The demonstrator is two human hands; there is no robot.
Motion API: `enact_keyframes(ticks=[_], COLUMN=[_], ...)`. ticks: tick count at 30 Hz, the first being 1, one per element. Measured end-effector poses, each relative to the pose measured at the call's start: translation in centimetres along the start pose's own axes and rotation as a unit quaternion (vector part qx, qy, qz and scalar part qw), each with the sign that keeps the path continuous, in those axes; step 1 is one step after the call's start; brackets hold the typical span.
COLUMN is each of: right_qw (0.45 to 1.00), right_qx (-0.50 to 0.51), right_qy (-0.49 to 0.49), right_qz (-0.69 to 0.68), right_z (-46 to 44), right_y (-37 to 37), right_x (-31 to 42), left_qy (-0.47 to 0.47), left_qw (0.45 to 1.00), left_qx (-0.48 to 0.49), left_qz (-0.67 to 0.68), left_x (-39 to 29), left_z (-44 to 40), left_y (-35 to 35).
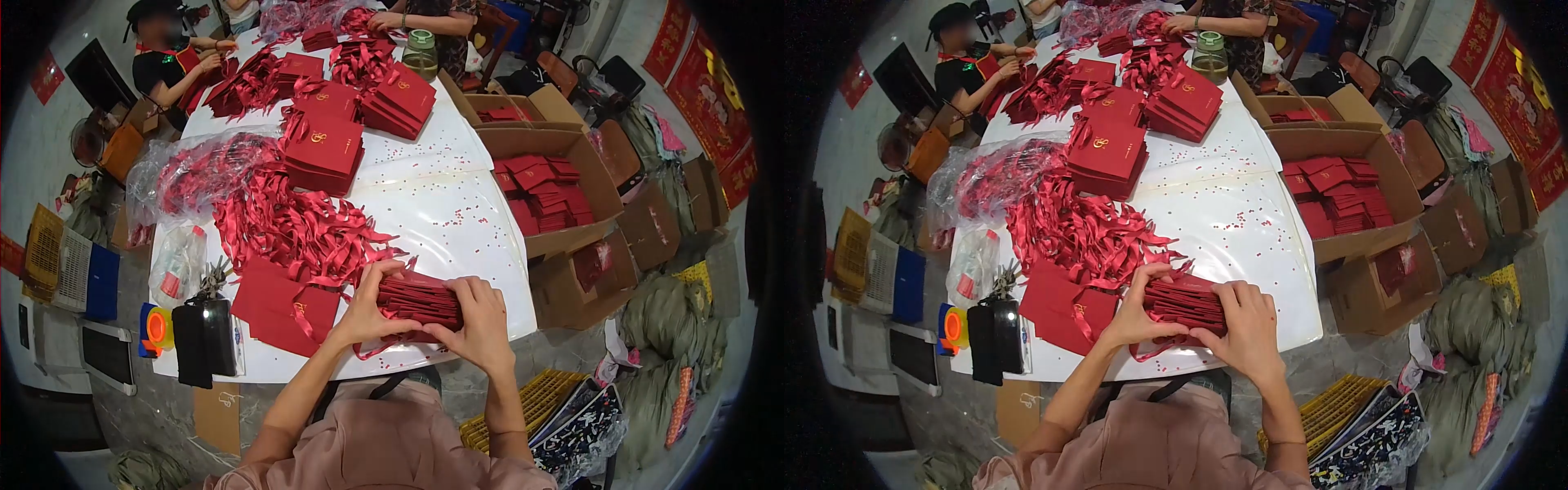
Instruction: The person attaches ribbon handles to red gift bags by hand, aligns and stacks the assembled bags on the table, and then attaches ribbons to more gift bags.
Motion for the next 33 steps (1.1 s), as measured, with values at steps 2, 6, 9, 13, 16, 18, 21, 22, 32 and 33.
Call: enact_keyframes(ticks=[2, 6, 9, 13, 16, 18, 21, 22, 32, 33], right_qw=[1.000, 0.987, 0.979, 0.933, 0.861, 0.859, 0.830, 0.831, 0.892, 0.889], right_qx=[0.001, -0.107, -0.154, -0.126, -0.104, -0.150, -0.147, -0.146, -0.245, -0.235], right_qy=[-0.014, 0.012, 0.038, 0.166, 0.194, 0.189, 0.186, 0.184, 0.098, 0.073], right_qz=[-0.021, -0.117, -0.130, -0.294, -0.458, -0.452, -0.505, -0.505, -0.367, -0.385], right_z=[0.3, 2.8, 5.5, 8.9, 9.4, 9.2, 8.7, 8.8, 11.2, 11.5], right_y=[-0.6, -2.9, -2.2, 3.8, 7.0, 7.2, 7.2, 7.2, 5.6, 5.7], right_x=[-0.2, -2.0, -3.5, -7.4, -7.5, -7.5, -7.2, -7.2, -6.7, -6.5], left_qy=[-0.023, -0.035, -0.038, -0.013, 0.006, 0.028, 0.000, 0.000, 0.016, 0.021], left_qw=[0.999, 0.999, 0.998, 1.000, 1.000, 0.998, 0.996, 0.996, 1.000, 0.999], left_qx=[-0.017, -0.014, -0.015, -0.001, 0.009, 0.041, 0.076, 0.075, -0.022, -0.032], left_qz=[0.036, 0.036, 0.042, -0.002, 0.000, 0.041, 0.053, 0.052, -0.011, -0.018], left_x=[0.0, -0.2, 0.2, 0.1, -0.7, -1.0, -0.6, -0.7, -0.9, -0.9], left_z=[-0.2, -0.2, -0.2, -0.1, 0.1, 0.1, 0.3, 0.3, 0.6, 0.6], left_y=[0.0, -0.3, -0.2, -0.2, -0.4, -0.7, -1.1, -1.1, -0.7, -0.7])
Point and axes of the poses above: each hand's wrist, its own z-axis away from the middle knuckle, its own y-axis out of the palm, x = y × z, the point moved 6 cm from there along -z, towards the middle knuckle, and after that the axes turned 2 degrees about z, right-handed, at the moved point
